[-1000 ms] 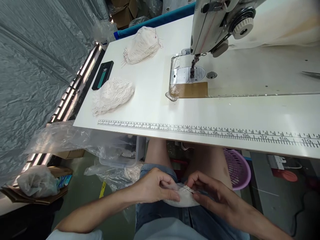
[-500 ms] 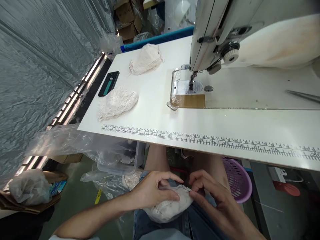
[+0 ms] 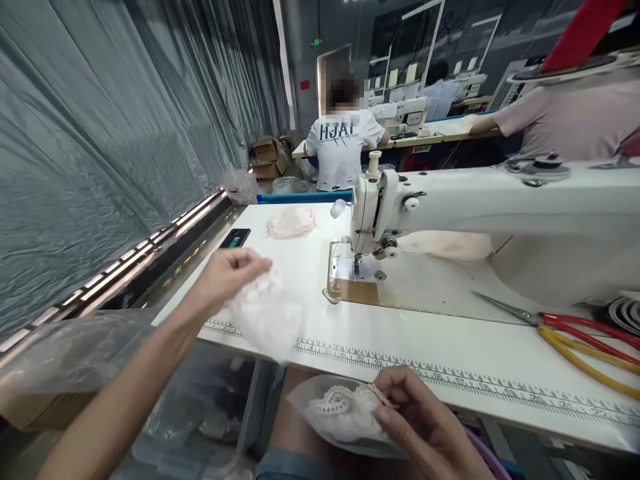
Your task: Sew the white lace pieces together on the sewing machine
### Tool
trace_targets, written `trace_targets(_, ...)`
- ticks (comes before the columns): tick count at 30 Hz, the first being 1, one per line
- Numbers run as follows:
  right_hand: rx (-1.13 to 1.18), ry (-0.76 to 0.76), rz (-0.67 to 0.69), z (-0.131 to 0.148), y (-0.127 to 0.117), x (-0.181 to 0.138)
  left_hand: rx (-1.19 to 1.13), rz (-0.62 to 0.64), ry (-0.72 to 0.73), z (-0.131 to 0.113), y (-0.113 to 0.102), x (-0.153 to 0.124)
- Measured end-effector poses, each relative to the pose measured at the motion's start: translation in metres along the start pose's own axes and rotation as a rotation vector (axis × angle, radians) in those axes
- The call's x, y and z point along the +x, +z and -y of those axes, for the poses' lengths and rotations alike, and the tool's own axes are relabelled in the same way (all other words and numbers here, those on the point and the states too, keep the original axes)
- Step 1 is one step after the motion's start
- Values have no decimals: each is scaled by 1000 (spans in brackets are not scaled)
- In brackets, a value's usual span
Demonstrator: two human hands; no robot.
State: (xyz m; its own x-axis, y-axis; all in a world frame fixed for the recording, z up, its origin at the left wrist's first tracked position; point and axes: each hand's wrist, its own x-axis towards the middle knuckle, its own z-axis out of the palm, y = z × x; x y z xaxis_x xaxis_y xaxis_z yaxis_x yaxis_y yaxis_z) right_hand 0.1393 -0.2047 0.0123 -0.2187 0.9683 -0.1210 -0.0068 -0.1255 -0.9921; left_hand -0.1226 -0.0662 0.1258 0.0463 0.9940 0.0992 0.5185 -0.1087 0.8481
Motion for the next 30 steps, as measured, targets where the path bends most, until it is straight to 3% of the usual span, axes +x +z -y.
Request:
trace_targets(1,13,8,8,2,0,2,54,-30,31,-1,-5,16)
trace_targets(4,30,23,5,4,-2,4,334,97,164,3,0,41)
trace_targets(6,35,16,22,1,-4,4,416,93,220,6,19,29)
trace_targets(8,2,4,73,-1,-7,2,441,64,309,7,44,-1)
trace_targets(9,-43,-6,87,-1,-9,0,401,167,358,7,58,-21)
trace_targets(10,-104,-18,95,0,-10,-2,304,348,348,7,71,-40)
trace_targets(12,-236,-53,66,6,-11,-7,44,743,186,7,94,-74)
trace_targets(14,-324,-81,21,11,-13,-12,-170,838,-45,11,113,-95)
trace_targets(18,-311,-13,28,9,-18,-17,-431,813,-398,25,133,-110)
trace_targets(22,-319,51,52,-11,-25,-22,-484,787,-527,37,138,-116)
trace_targets(26,-523,-220,-140,-26,-24,-30,-427,730,-587,43,143,-124)
trace_targets(30,-668,-471,-114,-32,-16,-35,-380,731,-600,43,149,-129)
